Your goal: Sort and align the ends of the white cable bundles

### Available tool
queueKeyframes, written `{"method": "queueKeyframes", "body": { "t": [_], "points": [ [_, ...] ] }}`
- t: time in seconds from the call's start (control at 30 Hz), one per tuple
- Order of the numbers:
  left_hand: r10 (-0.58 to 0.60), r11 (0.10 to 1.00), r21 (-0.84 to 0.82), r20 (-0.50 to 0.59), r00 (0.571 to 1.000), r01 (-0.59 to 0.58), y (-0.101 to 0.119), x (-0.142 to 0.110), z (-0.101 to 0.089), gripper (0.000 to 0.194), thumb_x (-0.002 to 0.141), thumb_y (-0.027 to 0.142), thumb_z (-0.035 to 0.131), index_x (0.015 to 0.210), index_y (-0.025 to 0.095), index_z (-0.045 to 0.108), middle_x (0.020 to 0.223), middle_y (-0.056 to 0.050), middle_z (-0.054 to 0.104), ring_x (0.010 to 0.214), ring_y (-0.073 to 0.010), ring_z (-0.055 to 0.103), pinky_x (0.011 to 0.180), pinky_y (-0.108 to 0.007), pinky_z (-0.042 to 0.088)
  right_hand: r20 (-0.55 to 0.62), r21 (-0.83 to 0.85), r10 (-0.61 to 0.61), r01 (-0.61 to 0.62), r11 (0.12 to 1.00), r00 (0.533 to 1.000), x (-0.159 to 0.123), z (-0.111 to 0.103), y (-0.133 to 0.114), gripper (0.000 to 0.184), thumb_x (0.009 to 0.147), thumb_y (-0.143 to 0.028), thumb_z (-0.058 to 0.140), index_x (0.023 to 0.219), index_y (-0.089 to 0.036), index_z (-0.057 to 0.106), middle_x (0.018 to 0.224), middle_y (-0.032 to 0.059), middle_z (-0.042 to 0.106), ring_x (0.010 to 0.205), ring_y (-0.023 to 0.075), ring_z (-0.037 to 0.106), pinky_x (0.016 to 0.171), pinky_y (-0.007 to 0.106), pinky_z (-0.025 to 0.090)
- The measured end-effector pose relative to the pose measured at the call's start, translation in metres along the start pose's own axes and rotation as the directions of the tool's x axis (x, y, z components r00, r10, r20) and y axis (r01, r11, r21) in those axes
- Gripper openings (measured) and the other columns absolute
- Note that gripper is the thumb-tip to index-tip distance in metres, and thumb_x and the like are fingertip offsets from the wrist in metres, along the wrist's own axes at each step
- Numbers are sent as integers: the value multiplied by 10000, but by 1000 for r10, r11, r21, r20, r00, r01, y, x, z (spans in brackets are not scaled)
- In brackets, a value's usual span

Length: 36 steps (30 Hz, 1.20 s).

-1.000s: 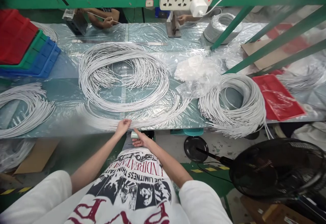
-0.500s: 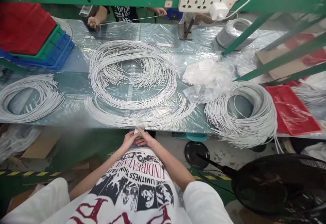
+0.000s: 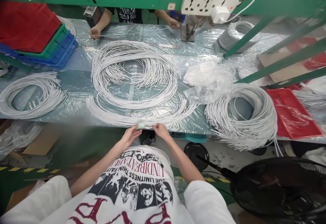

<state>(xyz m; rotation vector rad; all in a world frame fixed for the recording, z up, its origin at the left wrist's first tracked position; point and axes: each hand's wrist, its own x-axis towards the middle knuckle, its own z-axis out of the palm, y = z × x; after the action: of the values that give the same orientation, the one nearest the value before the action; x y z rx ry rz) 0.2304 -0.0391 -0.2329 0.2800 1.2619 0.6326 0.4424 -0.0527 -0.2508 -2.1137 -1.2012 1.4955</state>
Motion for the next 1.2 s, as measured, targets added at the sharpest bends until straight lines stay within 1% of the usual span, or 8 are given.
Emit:
{"method": "queueKeyframes", "body": {
  "t": [0.33,0.43,0.53,0.63,0.73,0.83,1.0,1.2],
  "points": [
    [223,975,-19,56,973,-222,93,25,66,278,791,280,762,968,114,627,882,-91,710,785,-185,697,796,-303,599,167,174,9,-38,984,986,-22,10,22,338,995,-351,487,733,-142,527,557,-31,524,416,78,467,389,189,331],
    [247,969,-13,85,965,-247,103,24,73,301,800,309,763,985,114,626,890,-94,708,795,-184,695,796,-297,597,158,190,-14,-17,982,987,-22,8,24,336,1010,-350,455,757,-139,526,584,-28,533,435,79,491,388,184,347],
    [212,976,27,96,973,-215,83,21,65,293,783,292,788,951,126,615,886,-81,702,790,-171,696,795,-282,594,114,177,-37,16,984,993,-17,5,27,338,1010,-357,433,766,-142,526,596,-19,546,439,86,504,399,188,361],
    [103,989,96,73,992,-110,43,20,47,274,755,242,813,887,129,601,840,-73,698,764,-171,699,767,-273,599,39,114,-81,76,991,996,-14,4,29,333,995,-354,420,754,-152,529,618,5,584,482,105,537,464,204,409],
    [-18,988,151,24,1000,14,7,22,27,303,717,237,847,838,130,590,796,-80,696,741,-178,702,755,-268,605,-48,-22,-155,154,988,987,-12,3,26,283,970,-343,437,806,-154,569,720,43,648,647,157,607,641,253,485],
    [-99,980,173,-7,995,98,-13,25,12,333,690,250,871,844,132,600,794,-83,696,742,-185,706,738,-256,609,-68,-200,-277,259,945,958,-8,1,15,212,937,-273,477,1047,-150,611,984,94,689,958,223,618,890,332,477],
    [-188,963,200,15,982,181,-17,31,-1,392,664,303,894,907,126,642,891,-104,710,751,-192,711,691,-249,607,117,-458,-439,441,772,891,12,4,-2,656,788,-30,480,1426,-181,446,1502,113,426,1400,238,325,1144,386,286],
    [-284,936,231,52,957,265,-19,37,-4,382,641,311,910,850,124,652,782,-91,710,678,-195,704,653,-253,595,306,-625,-418,512,590,855,34,15,-4,705,776,-134,601,1455,-129,411,1477,162,440,1395,314,304,1183,508,157]
  ]
}}
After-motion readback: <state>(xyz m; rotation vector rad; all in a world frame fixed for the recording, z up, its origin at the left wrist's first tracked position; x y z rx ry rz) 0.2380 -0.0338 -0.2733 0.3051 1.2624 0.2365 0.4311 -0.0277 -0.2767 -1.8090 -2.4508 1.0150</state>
